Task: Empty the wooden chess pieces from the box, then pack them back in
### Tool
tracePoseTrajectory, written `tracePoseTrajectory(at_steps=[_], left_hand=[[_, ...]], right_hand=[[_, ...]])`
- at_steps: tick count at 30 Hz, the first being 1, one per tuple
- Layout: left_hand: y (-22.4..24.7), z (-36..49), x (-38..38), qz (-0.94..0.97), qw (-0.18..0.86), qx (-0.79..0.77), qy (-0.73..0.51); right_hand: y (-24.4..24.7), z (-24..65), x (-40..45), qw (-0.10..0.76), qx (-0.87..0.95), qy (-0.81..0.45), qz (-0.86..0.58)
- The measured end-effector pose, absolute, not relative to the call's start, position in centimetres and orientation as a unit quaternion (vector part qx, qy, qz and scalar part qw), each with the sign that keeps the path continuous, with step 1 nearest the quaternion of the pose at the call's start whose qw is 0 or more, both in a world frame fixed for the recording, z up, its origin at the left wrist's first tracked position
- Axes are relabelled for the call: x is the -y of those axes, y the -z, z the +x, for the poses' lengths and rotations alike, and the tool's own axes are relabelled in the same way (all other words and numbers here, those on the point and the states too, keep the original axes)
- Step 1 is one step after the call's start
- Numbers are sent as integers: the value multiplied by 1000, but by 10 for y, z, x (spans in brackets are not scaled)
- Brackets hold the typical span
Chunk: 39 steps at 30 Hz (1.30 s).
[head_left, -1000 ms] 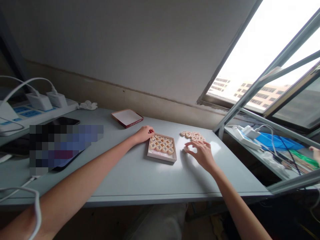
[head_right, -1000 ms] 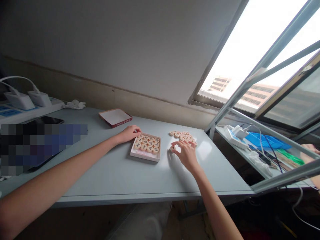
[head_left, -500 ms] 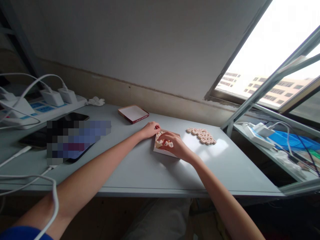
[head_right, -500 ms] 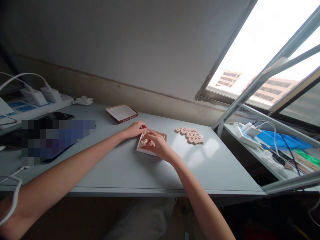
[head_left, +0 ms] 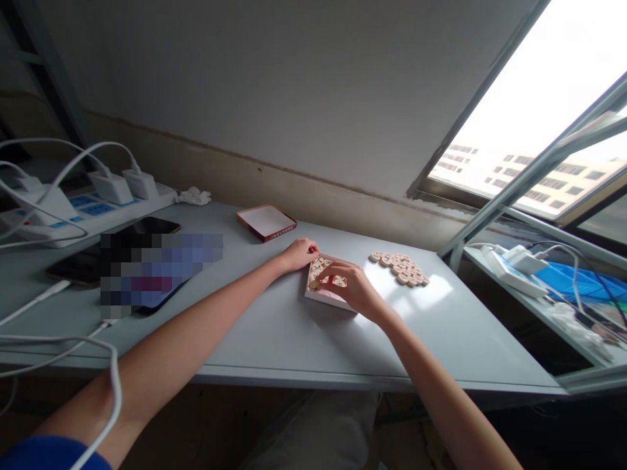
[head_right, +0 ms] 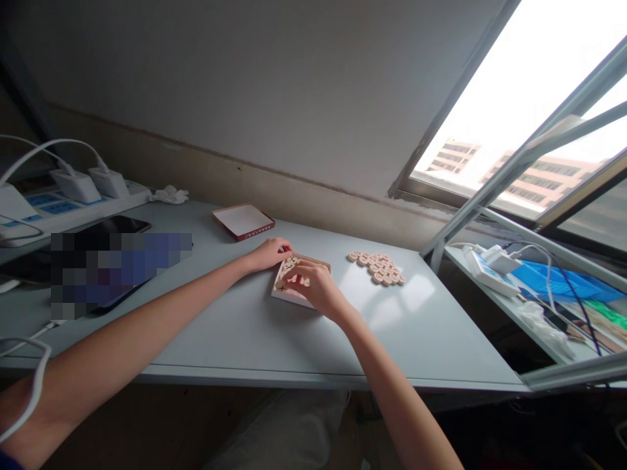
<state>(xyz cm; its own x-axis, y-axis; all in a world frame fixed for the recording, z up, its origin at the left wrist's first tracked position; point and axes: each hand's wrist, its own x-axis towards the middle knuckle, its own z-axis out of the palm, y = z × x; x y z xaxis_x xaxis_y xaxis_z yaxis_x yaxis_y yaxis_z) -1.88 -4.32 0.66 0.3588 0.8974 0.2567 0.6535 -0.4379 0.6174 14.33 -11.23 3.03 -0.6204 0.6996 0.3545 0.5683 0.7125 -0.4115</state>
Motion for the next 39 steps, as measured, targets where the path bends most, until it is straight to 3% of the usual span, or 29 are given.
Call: tracePoseTrajectory(at_steps=[4,8,15,31,35,39], left_hand=[[-8,-19,44,798,210,-483,-292],[-10,-18,47,800,206,-483,-289],[-9,-18,46,797,212,-484,-291],[-7,-18,45,795,210,-486,-295],[-8,-18,45,795,211,-487,-294],[-11,-18,46,789,212,-496,-293]], right_hand=[[-31,143,109,209,897,-138,-365],[-33,139,109,178,901,-66,-391],[-35,137,112,178,888,1,-423],[-40,161,105,148,906,-38,-395],[-32,200,75,201,826,93,-518],[-13,242,50,131,763,189,-604]])
